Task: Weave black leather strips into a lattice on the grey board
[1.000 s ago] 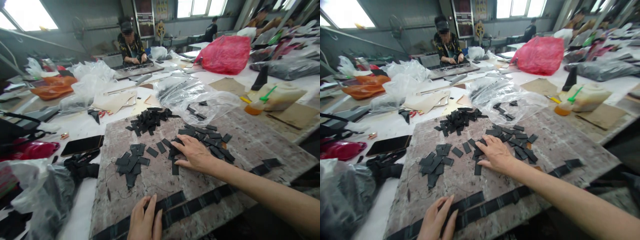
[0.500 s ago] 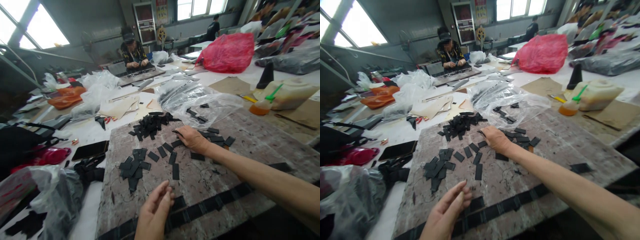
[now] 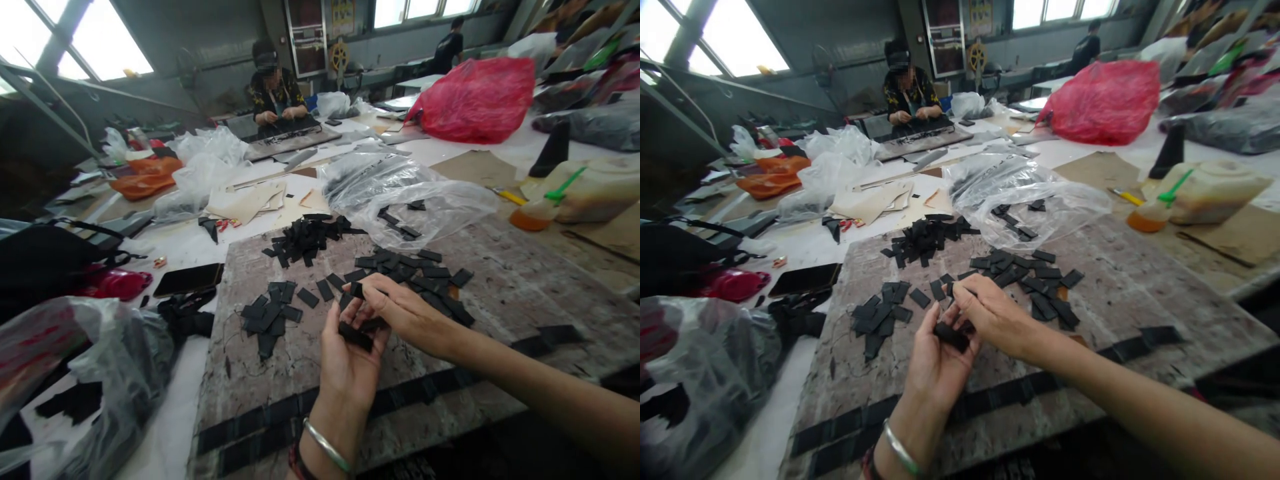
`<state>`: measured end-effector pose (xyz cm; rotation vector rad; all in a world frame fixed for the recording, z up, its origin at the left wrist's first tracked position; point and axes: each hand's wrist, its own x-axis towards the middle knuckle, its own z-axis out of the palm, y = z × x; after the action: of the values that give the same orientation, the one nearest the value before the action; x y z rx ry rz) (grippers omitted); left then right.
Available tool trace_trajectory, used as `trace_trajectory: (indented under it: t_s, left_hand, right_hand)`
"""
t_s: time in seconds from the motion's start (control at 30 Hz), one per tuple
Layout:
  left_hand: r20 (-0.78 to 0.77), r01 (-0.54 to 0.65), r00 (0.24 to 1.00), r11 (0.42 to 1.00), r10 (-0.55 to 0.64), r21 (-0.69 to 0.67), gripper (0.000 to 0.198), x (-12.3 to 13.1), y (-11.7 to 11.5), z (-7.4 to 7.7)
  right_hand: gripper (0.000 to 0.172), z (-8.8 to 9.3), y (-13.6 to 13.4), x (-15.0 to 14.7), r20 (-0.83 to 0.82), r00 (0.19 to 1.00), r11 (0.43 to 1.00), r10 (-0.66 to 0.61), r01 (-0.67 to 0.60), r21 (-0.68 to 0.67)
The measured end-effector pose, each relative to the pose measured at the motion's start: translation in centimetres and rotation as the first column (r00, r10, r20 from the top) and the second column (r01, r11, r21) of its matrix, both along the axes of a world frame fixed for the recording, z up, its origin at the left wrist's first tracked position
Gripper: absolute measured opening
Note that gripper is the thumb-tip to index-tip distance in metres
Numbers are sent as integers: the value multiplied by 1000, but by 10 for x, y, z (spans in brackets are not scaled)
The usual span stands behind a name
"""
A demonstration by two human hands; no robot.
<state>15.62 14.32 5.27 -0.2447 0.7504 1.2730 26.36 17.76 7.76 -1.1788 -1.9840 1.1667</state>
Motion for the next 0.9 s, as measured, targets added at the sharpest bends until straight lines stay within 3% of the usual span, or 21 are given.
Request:
trace_trajectory:
  t_s: [0.17,0.33,0.43,0.53,0.73,0.9]
  left_hand:
    - [-147,-66,988,994,52,-91,25,-23,-19,-2]
    - [-260,-165,959,966,110,-198,21,-59,-49,-1]
    - [-297,-220,945,940,138,-262,22,-70,-65,-1]
    - [-291,-235,945,927,148,-293,25,-72,-78,0]
    - [-245,-196,963,917,113,-347,30,-64,-93,-2]
    - [-213,-146,975,914,67,-378,30,-55,-97,-6]
  right_hand:
    - [25,-21,-4,24,147,988,999,-36,33,24]
    - [16,-44,-22,33,273,952,982,137,-93,-167]
    - [21,-48,-32,26,300,927,972,223,-189,-138]
    - [21,-54,-38,18,312,921,972,232,-213,-94]
    - [6,-67,-45,12,381,914,990,142,-126,-67]
    - [3,-65,-48,11,477,863,980,164,-197,20]
